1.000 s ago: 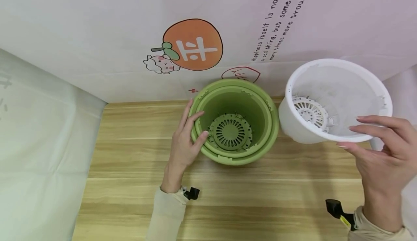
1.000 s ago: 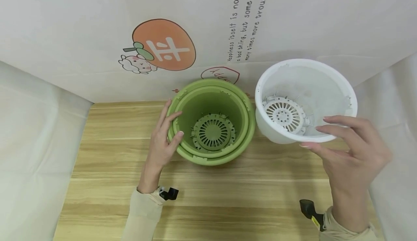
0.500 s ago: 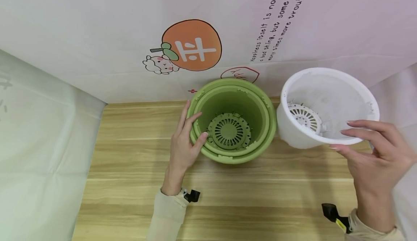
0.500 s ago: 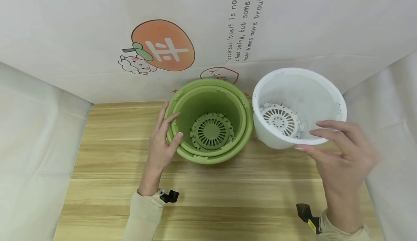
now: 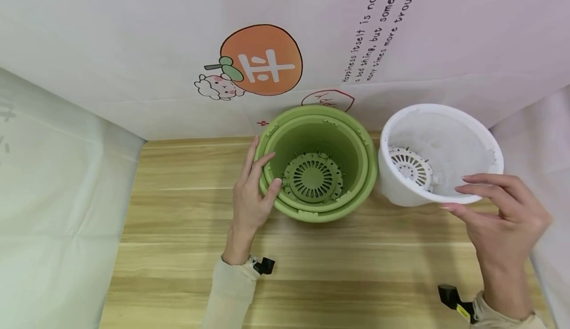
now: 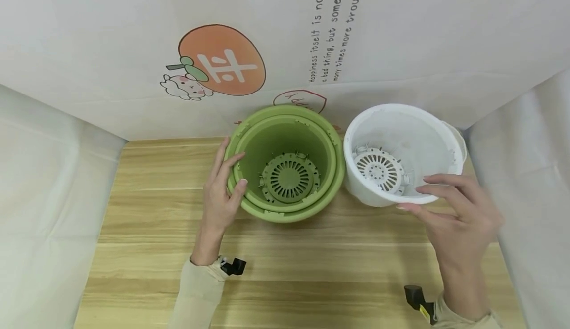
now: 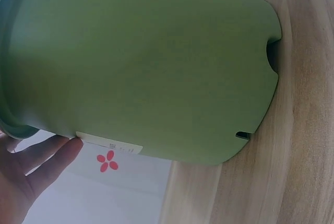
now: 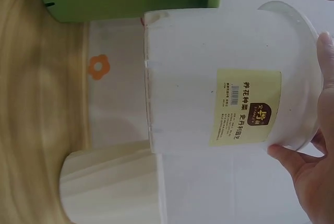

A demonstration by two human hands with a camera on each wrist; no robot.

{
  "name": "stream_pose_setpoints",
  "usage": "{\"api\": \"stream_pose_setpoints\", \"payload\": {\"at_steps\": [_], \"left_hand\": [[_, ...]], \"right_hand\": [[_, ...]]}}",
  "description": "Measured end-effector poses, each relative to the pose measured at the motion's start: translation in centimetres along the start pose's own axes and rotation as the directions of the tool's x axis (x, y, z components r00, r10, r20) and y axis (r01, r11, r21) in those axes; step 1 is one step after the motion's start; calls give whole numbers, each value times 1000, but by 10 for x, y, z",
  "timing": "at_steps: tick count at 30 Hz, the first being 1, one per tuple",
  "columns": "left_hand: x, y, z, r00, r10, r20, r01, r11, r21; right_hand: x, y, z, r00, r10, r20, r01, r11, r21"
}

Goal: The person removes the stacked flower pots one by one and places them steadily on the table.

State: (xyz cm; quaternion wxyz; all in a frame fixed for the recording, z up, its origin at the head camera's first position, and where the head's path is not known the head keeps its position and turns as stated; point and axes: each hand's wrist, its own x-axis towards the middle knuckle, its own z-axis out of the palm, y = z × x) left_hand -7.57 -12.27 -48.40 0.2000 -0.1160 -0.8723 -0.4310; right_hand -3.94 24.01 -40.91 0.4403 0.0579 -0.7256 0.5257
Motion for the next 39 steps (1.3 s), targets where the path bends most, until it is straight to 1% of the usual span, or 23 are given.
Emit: {"api": "stream_pose_setpoints", "payload": {"at_steps": [3, 9, 17, 25, 34, 39], "left_hand": [[0, -1, 1, 1000, 3, -10, -3, 1000, -1], [0, -1, 1, 1000, 3, -12, -3, 1000, -1], [0, -2, 1, 1000, 13, -17, -13, 1000, 4], [0, -3, 2, 999, 26, -30, -26, 1000, -3], [-2, -4, 2, 999, 18, -38, -18, 1000, 2], [-2, -4, 3, 999, 17, -33, -17, 1000, 0]], "right_hand": [[-5, 4, -2, 1000, 3, 21, -4, 1000, 12], [-14, 14, -6, 999, 2, 52, -2, 1000, -2], [-24, 23, -8, 995, 4, 100, -5, 1000, 3], [-32, 29, -9, 996, -1, 87, 0, 1000, 14], [-40, 40, -16, 996, -17, 84, 19, 1000, -22], [-45, 44, -18, 997, -19, 72, 18, 1000, 16]]}}
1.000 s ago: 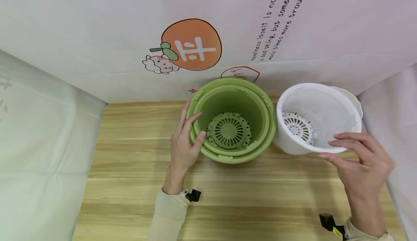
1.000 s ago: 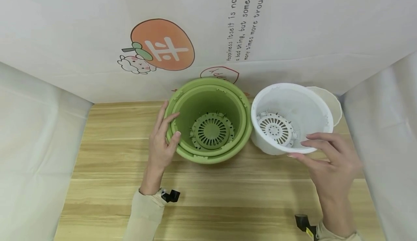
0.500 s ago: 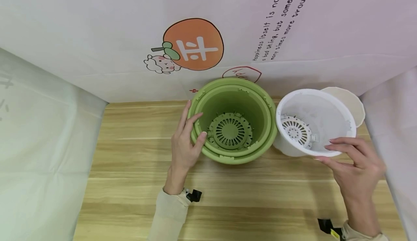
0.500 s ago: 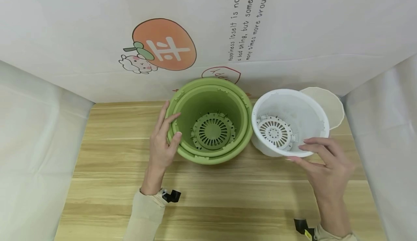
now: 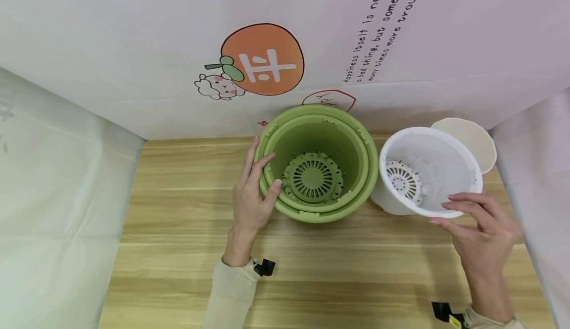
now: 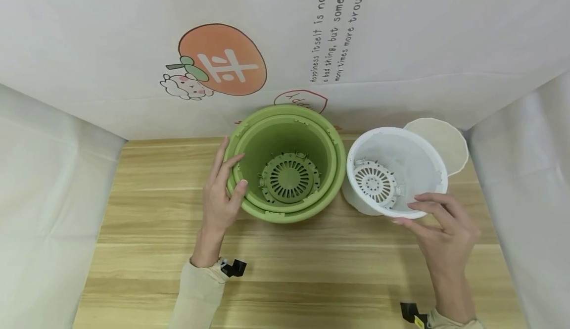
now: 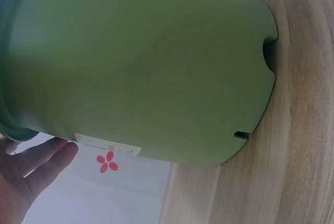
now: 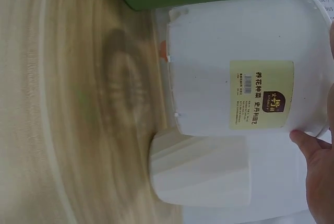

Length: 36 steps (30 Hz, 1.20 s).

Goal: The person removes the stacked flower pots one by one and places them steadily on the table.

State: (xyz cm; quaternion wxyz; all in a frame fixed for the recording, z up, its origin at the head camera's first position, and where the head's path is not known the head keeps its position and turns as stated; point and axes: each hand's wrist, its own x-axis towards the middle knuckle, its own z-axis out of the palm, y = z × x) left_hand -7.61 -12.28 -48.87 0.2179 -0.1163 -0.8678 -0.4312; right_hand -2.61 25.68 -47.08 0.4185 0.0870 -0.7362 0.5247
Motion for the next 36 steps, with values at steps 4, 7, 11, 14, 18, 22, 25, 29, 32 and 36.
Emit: {"api": "stream_pose_setpoints", "payload": {"at_steps": [4, 7, 11, 14, 18, 22, 25, 29, 32, 36], "left_hand": [[0, 1, 0, 1000, 1, 2, -1, 1000, -4], [1, 1, -1, 1000, 3, 0, -3, 1000, -7], [1, 1, -1, 1000, 6, -2, -6, 1000, -11], [1, 1, -1, 1000, 4, -2, -4, 1000, -9], [0, 0, -1, 1000, 0, -3, 0, 1000, -6], [0, 0, -1, 1000, -2, -3, 2, 1000, -3], [0, 1, -1, 1000, -1, -2, 1, 1000, -1], [0, 1, 0, 1000, 6, -2, -6, 1000, -3], [0, 0, 1, 1000, 9, -5, -9, 1000, -5], [0, 0, 0, 1000, 6, -4, -6, 1000, -6]], "right_hand": [[-4, 3, 0, 1000, 7, 3, -7, 1000, 7], [-7, 5, 0, 1000, 21, 11, -21, 1000, 0], [-8, 7, 0, 999, 25, 28, -24, 1000, -15], [-10, 7, 0, 999, 19, 50, -17, 999, -45], [-13, 6, 1, 997, 17, 70, -12, 998, -66], [-18, 9, 0, 996, 12, 83, -5, 997, -75], [-21, 12, 0, 996, 14, 93, -6, 997, -83], [-23, 12, 0, 995, 20, 98, -11, 996, -88], [-25, 13, 0, 995, 23, 101, -15, 997, -82], [-27, 15, 1, 995, 30, 100, -21, 996, -90]]}}
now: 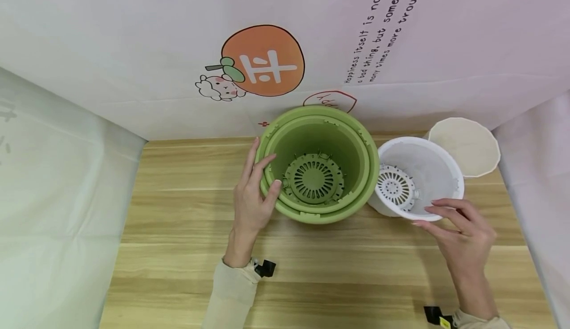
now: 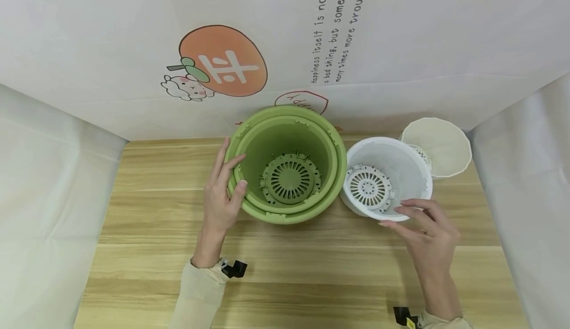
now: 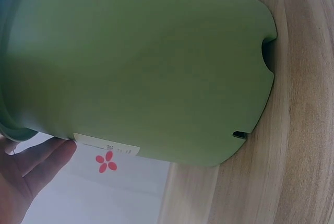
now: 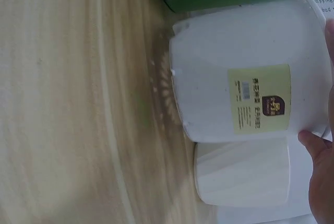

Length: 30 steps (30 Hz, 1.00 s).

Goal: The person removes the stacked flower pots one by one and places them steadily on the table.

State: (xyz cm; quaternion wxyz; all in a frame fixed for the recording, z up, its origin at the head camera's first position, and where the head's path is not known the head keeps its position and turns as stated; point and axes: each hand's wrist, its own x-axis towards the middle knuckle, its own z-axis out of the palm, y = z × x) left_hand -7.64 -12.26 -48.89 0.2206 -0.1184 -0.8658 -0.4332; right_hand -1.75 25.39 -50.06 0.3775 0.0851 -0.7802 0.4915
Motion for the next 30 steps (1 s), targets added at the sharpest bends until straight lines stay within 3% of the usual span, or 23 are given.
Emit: {"api": "stream_pose_setpoints", "payload": {"at_steps": [20, 26, 30], "left_hand": [[1, 2, -1, 1000, 1, -5, -1, 1000, -1], [0, 1, -1, 1000, -4, 11, 4, 1000, -11], [0, 0, -1, 1000, 16, 8, -16, 1000, -10]], "right_hand": [[-13, 17, 0, 996, -17, 87, 20, 999, -43], [-12, 17, -2, 987, -45, 157, 69, 986, -152], [-13, 16, -3, 987, -31, 157, 64, 976, -209]]}}
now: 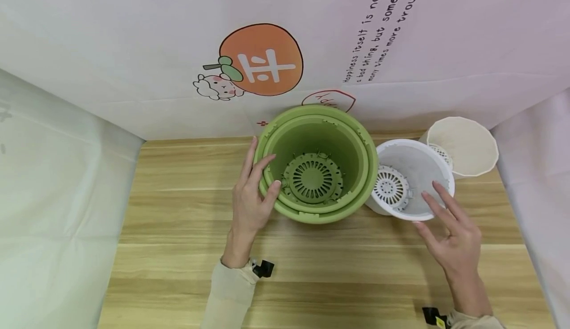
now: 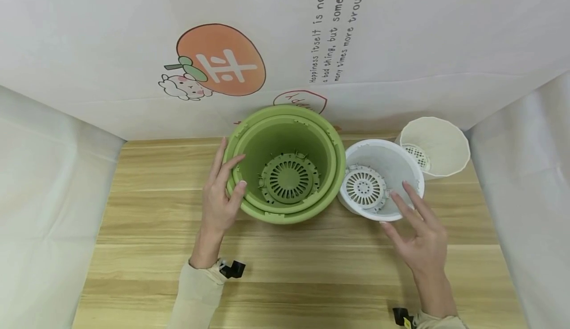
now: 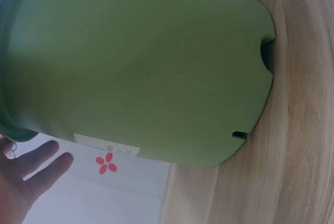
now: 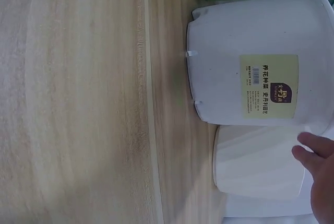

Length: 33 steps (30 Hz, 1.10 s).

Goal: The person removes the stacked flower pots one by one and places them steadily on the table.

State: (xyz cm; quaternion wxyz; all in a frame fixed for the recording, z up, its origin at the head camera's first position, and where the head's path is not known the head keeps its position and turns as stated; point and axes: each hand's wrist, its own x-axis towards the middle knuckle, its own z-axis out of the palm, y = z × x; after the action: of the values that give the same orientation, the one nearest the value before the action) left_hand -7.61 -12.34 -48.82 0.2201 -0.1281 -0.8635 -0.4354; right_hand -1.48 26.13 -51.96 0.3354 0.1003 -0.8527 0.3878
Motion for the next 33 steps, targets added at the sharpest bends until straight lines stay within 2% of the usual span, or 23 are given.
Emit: {"api": "stream_pose_setpoints", "payload": {"at_steps": [4, 9, 14, 17, 26, 30, 33], "left_hand": [[3, -2, -2, 999, 47, 20, -47, 999, 6], [6, -5, -10, 989, 117, 90, -121, 991, 49], [7, -9, -15, 971, 186, 148, -197, 978, 68], [7, -10, -16, 964, 207, 166, -220, 973, 67], [10, -7, -14, 949, 264, 172, -280, 957, 75], [11, -6, -12, 934, 313, 173, -332, 938, 95], [12, -5, -11, 915, 359, 185, -383, 917, 112]], "right_hand": [[3, -3, 0, 1000, 6, -28, -6, 1000, -23], [16, -8, 2, 997, -57, -48, 54, 997, -56], [31, -8, 2, 996, -83, 23, 84, 992, -89], [39, -8, 3, 995, -83, 50, 86, 993, -76], [62, -20, 11, 978, -146, 148, 155, 987, -49], [68, -23, 17, 967, -158, 197, 168, 985, -34], [72, -25, 23, 956, -171, 237, 183, 983, -31]]}}
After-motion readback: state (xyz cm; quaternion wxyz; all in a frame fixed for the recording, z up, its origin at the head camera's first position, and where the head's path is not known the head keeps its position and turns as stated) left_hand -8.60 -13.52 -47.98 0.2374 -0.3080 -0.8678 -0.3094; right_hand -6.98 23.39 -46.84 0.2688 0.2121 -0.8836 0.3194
